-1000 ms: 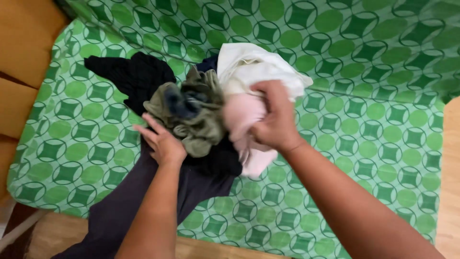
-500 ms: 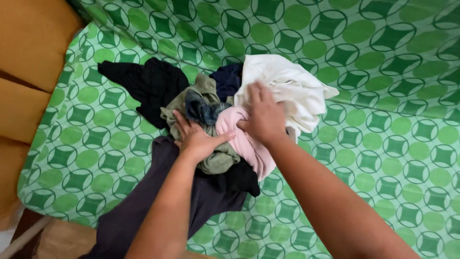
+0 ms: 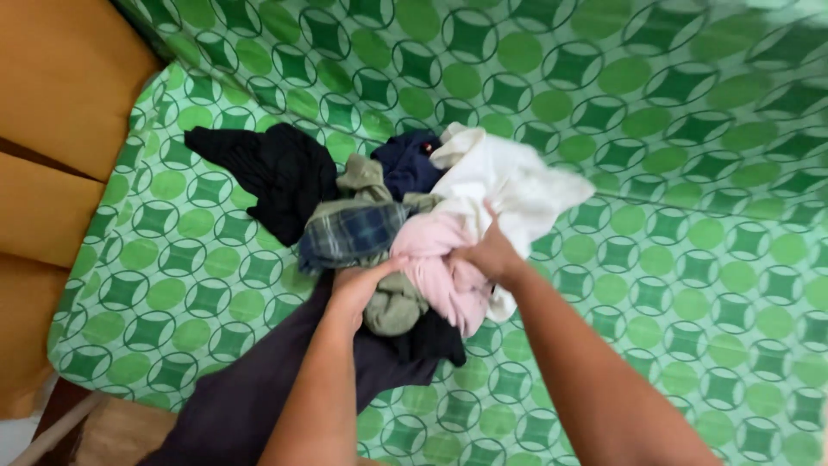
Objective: The person folds various garments on a bed, including a navy polka-dot top, a green t-shirt, and a black graphic t-shirt. They smooth each item before folding and place the finished pieces into a neat stack.
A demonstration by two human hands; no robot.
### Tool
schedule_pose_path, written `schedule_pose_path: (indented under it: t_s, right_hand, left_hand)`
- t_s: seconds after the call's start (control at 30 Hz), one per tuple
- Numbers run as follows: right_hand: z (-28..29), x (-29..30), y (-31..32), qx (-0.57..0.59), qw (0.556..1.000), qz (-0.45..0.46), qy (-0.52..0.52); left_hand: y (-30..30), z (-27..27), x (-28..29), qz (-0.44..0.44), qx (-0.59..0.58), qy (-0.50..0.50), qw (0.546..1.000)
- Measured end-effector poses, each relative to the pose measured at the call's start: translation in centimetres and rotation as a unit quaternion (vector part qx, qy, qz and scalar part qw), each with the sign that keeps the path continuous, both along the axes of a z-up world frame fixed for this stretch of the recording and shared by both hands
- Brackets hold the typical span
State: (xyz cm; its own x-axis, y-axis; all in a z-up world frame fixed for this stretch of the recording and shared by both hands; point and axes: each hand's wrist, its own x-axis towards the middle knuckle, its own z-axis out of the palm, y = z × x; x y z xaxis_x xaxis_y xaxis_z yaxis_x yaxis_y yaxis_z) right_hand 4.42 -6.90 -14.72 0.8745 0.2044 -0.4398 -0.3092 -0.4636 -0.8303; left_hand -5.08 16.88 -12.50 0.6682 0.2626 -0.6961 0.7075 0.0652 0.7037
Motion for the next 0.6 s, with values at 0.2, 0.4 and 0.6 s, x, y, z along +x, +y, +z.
schedule_pose_path:
  t_s: [0.2, 0.4, 0.6]
  right_hand:
    - [6.6, -4.9, -1.7, 0.026, 0.999, 0.028, -0.032]
    - [16.3, -6.0, -4.1, 0.027, 0.996, 0.016, -0.088]
    - [29.2, -7.8, -7.1, 0.126, 0.982, 0.025, -0.14]
  left_hand:
    - [-2.4, 5.4, -4.2, 0.023, -0.116, -0.028, 0.993]
    - [-4.3, 13.1, -4.6, -0.002, -0.069, -0.092, 0.993]
    - [-7.8, 26.0, -6.5, -0.005, -0.105, -0.214, 0.971]
